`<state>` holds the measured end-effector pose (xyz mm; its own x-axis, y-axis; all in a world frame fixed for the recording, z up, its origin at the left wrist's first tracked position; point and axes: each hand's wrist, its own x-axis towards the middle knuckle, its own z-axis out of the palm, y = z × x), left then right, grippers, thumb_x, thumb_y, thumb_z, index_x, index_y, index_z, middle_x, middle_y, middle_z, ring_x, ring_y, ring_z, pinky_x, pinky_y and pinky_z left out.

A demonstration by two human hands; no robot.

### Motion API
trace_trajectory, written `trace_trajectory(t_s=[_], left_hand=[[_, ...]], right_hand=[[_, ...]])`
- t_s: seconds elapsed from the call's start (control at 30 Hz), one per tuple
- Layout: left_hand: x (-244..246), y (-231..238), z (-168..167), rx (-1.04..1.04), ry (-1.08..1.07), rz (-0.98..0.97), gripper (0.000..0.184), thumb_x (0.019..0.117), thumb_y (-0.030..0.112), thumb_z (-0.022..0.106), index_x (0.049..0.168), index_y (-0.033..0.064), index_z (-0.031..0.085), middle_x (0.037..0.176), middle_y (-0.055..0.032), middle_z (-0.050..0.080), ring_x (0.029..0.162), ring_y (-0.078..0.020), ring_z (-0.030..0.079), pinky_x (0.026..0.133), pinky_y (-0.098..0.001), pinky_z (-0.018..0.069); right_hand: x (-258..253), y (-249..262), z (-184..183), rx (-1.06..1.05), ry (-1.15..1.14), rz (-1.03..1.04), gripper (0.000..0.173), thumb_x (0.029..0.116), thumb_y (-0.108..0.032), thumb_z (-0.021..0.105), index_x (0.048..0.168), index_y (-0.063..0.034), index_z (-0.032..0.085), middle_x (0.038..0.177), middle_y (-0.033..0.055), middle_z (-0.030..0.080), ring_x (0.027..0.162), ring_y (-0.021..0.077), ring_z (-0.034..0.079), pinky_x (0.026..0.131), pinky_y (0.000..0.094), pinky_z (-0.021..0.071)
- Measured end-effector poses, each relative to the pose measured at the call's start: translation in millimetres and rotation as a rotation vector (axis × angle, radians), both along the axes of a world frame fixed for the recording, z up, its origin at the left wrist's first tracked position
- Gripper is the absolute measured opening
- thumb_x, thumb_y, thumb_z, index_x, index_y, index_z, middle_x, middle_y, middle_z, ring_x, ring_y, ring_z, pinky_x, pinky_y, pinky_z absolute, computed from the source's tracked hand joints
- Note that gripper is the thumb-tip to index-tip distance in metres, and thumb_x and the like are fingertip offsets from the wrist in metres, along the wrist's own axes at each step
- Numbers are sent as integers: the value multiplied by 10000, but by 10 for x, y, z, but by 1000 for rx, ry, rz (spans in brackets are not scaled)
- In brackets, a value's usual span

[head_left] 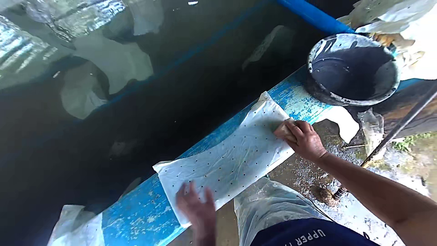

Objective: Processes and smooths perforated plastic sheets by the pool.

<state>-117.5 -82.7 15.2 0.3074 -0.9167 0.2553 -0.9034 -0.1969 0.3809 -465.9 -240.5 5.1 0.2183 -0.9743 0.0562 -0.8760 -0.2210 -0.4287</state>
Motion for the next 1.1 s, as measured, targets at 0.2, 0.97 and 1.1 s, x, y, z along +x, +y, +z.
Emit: trace_trajectory(t_s=[0.2,0.97,1.1], left_hand=[[-1162,-823,-547,155,-69,-596,631,861,444,734,1441,221,624,1557,-116,508,1446,-531,384,1072,-828,232],[-980,-807,-412,221,157,-602,585,864,320,753,1407,127,646,1548,-143,511,1459,-511,378,1142,-767,205],[-183,-835,-365,75,63,-368,387,965,277,616,1279,79,725,1467,-210,576,1409,-559,414,1112,-756,288]], right_hand=[[295,-646,15,148,12,-66,574,955,-234,735,1469,-56,551,1353,350,542,1229,548,546,961,657,480],[-317,-1403,297,317,-131,-251,602,975,-165,708,1500,5,465,1397,374,527,1273,562,533,1021,732,415],[-46,-1284,533,680,-555,-331,427,1038,-170,600,1426,-42,478,1129,156,632,925,187,648,828,377,554]])
